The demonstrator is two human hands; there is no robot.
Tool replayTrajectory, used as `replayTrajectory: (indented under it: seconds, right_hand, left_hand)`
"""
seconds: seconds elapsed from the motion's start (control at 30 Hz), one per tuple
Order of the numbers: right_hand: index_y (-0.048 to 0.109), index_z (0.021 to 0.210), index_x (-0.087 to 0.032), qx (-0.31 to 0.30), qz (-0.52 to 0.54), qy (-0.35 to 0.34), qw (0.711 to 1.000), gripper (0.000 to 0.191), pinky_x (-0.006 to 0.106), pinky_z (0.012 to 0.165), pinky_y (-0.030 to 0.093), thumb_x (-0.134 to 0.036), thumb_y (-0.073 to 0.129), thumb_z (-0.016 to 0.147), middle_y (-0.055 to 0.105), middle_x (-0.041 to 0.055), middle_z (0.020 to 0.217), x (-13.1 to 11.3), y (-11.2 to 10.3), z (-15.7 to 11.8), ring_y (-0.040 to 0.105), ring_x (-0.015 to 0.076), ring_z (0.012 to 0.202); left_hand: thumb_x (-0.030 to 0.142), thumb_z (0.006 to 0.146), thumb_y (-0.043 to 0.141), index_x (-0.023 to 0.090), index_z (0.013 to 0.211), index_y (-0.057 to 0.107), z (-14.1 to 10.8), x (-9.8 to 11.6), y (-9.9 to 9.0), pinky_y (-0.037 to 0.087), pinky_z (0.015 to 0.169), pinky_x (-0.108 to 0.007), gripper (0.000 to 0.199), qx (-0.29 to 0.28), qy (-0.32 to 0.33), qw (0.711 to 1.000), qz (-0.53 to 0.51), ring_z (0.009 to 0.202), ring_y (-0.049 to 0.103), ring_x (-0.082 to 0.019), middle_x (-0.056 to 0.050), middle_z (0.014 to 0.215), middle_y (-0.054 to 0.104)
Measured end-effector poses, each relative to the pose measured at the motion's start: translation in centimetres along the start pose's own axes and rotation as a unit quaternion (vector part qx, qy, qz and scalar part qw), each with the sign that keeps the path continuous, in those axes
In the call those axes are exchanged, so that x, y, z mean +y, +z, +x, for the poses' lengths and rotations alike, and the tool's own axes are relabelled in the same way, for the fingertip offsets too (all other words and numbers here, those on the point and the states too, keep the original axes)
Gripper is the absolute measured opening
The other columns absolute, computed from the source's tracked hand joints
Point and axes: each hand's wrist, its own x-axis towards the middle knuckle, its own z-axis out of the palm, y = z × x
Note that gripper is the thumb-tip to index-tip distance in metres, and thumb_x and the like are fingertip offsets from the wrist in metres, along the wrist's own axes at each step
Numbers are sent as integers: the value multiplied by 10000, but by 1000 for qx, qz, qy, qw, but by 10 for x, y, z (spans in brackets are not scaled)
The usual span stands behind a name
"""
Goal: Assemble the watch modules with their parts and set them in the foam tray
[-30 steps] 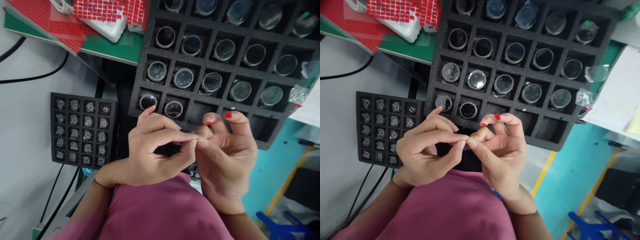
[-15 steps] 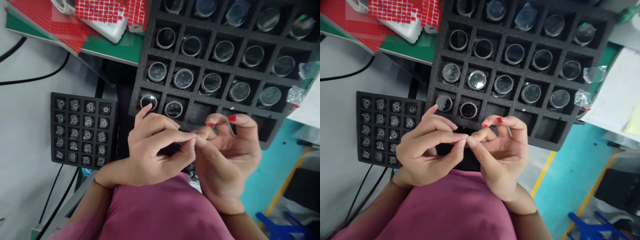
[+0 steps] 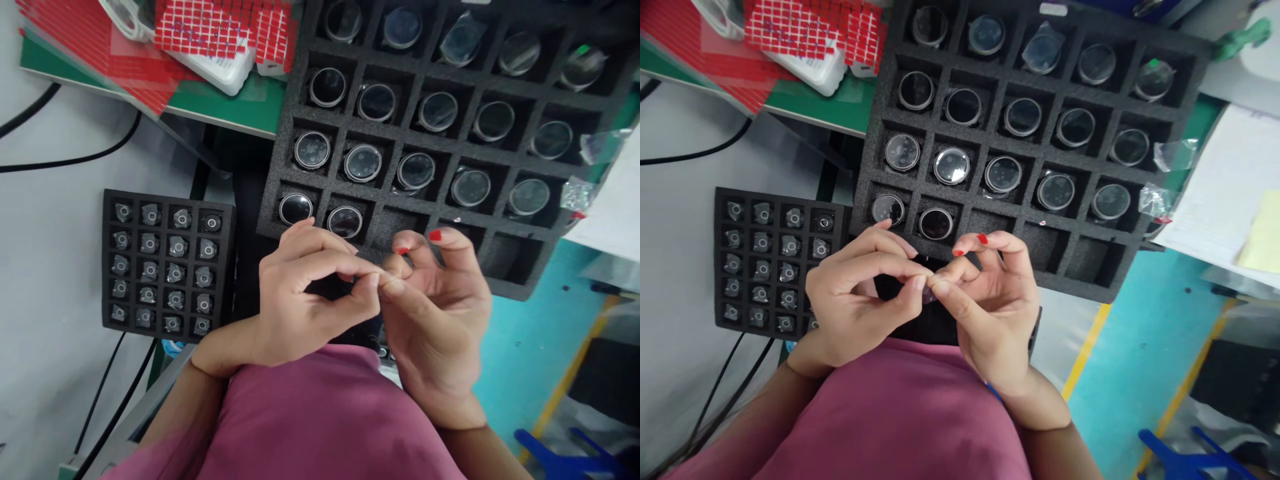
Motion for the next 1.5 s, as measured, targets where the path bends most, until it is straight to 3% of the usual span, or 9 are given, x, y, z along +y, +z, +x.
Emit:
replayTrajectory:
  seconds: [0.2, 0.43, 0.6, 0.73, 0.93, 1.17, 1.5]
  right_hand:
    - [653, 1037, -300, 2, 9, 7, 1000, 529, 117, 702, 628, 44, 833, 678, 696, -107, 978, 0, -1, 1, 669, 8, 644]
    - [651, 1039, -283, -6, 39, 20, 999, 528, 105, 689, 620, 56, 821, 671, 705, -96, 983, -2, -3, 3, 671, 7, 662]
    - [645, 1026, -275, 8, -22, -20, 1000, 509, 151, 669, 624, 59, 803, 677, 686, -71, 981, -5, -6, 2, 660, 33, 655]
    - [675, 1020, -289, 36, -57, -68, 995, 457, 203, 681, 637, 21, 811, 712, 665, -56, 990, -9, -5, 0, 649, 44, 632]
    - [683, 1020, -302, 53, -75, -89, 992, 466, 215, 700, 646, 16, 818, 707, 661, -59, 996, -10, -4, -2, 667, 50, 640]
    - [694, 1023, -307, 67, -93, -144, 983, 548, 197, 759, 647, 32, 877, 633, 672, -57, 1003, -7, 2, -3, 705, 56, 683]
    - [641, 986, -295, 67, -153, -166, 972, 450, 258, 671, 642, -110, 913, 679, 621, -39, 1006, -5, 3, -4, 671, 73, 627]
  left_hand:
    - [207, 859, 759, 262, 786, 699, 3, 0, -2, 590, 952, -440, 110, -9, 20, 1000, 10, 680, 682, -140, 59, 683, 694]
    - [153, 858, 738, 219, 758, 683, 6, 4, -2, 575, 743, -301, 132, -42, -10, 998, -35, 715, 657, -114, 44, 697, 664]
    - [179, 890, 708, 210, 766, 671, 7, 0, -4, 569, 775, -318, 133, -53, -2, 999, -1, 748, 662, -127, 26, 729, 668]
    - [148, 888, 689, 221, 795, 674, 9, -3, -9, 584, 837, -333, 119, -1, 28, 999, 24, 759, 663, -125, 26, 767, 690]
    - [172, 859, 729, 251, 854, 711, 6, 4, -10, 540, 1054, -491, 81, 6, 81, 994, 76, 739, 685, -151, 37, 737, 680]
    - [188, 844, 733, 251, 829, 722, 0, 3, 2, 529, 1048, -469, 66, 28, 95, 993, 65, 674, 676, -131, 52, 688, 649]
    - [196, 856, 749, 252, 805, 721, 8, 9, -7, 566, 949, -402, 81, -44, 38, 998, 27, 641, 671, -113, 64, 684, 683]
